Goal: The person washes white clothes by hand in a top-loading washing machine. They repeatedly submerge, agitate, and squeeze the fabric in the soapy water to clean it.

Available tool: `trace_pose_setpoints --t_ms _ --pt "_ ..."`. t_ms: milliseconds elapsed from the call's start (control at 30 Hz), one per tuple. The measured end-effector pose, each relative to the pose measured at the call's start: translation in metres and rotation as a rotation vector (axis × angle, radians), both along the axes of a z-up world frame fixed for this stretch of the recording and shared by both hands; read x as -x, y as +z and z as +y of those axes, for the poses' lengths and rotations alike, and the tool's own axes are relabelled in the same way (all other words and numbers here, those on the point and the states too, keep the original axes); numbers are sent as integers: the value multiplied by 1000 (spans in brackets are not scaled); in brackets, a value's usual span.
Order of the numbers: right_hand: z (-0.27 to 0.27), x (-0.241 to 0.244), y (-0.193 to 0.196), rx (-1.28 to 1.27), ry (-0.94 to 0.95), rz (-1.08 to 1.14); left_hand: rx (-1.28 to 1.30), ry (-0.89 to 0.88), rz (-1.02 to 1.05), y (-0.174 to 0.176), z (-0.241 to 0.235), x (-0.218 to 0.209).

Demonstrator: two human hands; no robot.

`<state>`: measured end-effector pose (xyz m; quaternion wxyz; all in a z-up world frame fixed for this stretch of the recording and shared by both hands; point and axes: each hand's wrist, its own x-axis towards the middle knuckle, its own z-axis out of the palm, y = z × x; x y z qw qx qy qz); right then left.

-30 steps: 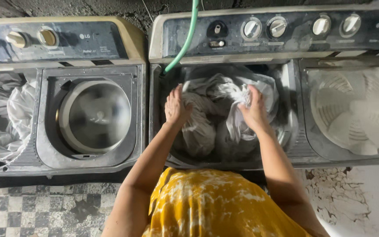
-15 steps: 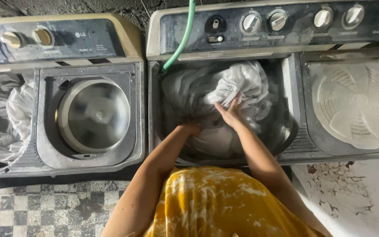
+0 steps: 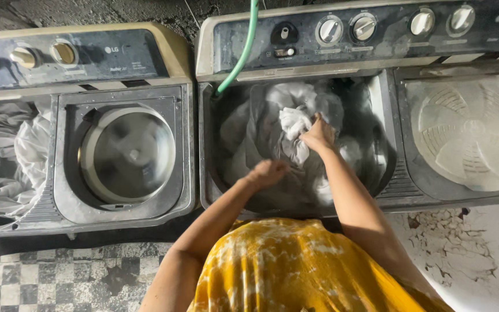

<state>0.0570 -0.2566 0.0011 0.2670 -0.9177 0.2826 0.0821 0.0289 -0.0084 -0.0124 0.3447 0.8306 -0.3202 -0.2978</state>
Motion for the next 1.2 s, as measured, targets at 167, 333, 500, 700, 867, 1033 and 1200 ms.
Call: trace_pose_setpoints --t_ms 167,333,500,700,867,1033,1200 --pt "67 71 19 -288 -74 -43 115 374 -394 57 10 -54" --pt "103 134 73 -363 209 -39 -79 187 -550 62 24 -93" --pt "82 144 122 89 260 338 -518 60 -192 21 26 -94" --pt "48 97 49 -176 -63 426 -662 -83 3 -82 -2 -51" --pt "25 60 37 41 11 499 -529 -132 232 -103 -22 -3" --pt "-18 43 23 243 220 200 -373 -325 319 -59 -40 20" --pt "-9 26 11 231 398 -105 -214 12 258 30 -35 9"
